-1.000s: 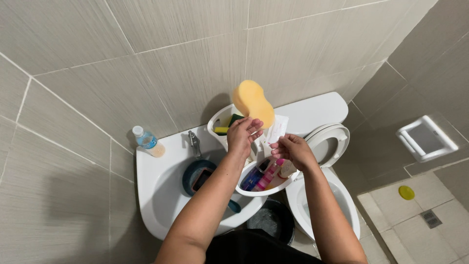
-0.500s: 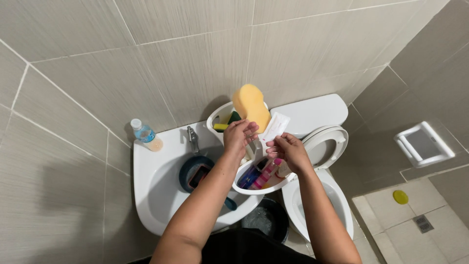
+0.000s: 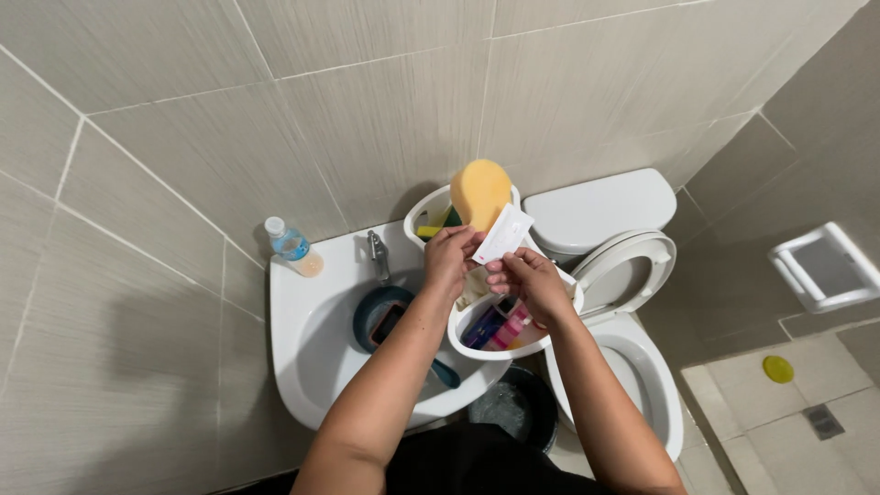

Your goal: The person cleans a bathroom by first dipping a scrub brush into a bucket of water and scrubbing the tiled walls and floor. They then rinse the brush in the sink, pick up a yellow sponge, and apply a white cream from a tube onto the sponge before placing it back in a caddy.

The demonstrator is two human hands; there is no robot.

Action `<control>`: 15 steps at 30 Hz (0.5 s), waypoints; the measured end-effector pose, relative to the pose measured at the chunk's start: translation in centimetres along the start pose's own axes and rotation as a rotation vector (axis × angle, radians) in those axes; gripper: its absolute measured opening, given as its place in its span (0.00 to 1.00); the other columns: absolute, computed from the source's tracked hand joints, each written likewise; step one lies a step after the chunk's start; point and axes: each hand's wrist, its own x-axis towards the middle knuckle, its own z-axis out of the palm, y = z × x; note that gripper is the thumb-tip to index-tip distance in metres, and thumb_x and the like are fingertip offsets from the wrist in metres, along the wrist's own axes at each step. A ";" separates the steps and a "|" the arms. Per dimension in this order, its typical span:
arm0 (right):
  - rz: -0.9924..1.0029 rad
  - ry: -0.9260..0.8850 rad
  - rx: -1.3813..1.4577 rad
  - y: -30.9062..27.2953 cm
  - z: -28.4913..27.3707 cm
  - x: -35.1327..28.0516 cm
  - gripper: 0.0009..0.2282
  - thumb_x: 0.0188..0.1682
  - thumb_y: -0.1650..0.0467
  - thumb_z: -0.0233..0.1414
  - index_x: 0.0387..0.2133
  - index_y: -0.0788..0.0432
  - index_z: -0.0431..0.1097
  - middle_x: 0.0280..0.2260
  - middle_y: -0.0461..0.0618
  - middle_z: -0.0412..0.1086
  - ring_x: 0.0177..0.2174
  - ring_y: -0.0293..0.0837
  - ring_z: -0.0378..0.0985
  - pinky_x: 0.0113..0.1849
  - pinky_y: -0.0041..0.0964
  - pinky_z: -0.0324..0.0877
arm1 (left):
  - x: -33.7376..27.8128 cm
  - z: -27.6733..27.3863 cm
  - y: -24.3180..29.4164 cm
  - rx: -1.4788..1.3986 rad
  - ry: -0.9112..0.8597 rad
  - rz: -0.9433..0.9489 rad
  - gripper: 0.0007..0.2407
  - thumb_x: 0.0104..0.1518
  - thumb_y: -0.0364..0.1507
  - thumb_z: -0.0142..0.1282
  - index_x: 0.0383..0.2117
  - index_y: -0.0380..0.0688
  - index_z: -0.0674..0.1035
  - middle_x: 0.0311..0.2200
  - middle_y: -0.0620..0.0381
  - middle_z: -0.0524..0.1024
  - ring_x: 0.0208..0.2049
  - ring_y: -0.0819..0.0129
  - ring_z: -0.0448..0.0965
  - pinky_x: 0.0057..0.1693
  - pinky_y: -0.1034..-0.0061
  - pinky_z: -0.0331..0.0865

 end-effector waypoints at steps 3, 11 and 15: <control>0.012 0.009 -0.011 1.1 0.2 0.6 0.05 0.56 0.72 0.52 0.36 0.61 0.63 0.32 0.62 0.78 0.26 0.50 0.84 0.30 0.44 0.83 | 0.2 -0.8 -0.1 0.023 0.007 0.014 0.10 0.59 0.29 0.62 0.43 0.45 0.76 0.32 0.47 0.85 0.30 0.64 0.87 0.31 0.69 0.81; 0.038 0.050 -0.012 1.6 0.7 1.2 0.06 0.54 0.72 0.55 0.35 0.64 0.66 0.30 0.59 0.77 0.24 0.48 0.84 0.27 0.42 0.83 | 0.3 -1.4 0.1 0.052 0.038 0.017 0.11 0.57 0.29 0.64 0.43 0.43 0.77 0.32 0.47 0.84 0.27 0.64 0.85 0.29 0.69 0.81; 0.048 0.048 -0.023 0.2 1.0 0.3 0.07 0.53 0.74 0.56 0.38 0.64 0.65 0.29 0.59 0.77 0.24 0.48 0.84 0.27 0.42 0.83 | -0.1 -0.7 0.4 0.103 0.029 0.031 0.12 0.57 0.29 0.65 0.44 0.41 0.79 0.32 0.46 0.84 0.28 0.62 0.85 0.29 0.68 0.81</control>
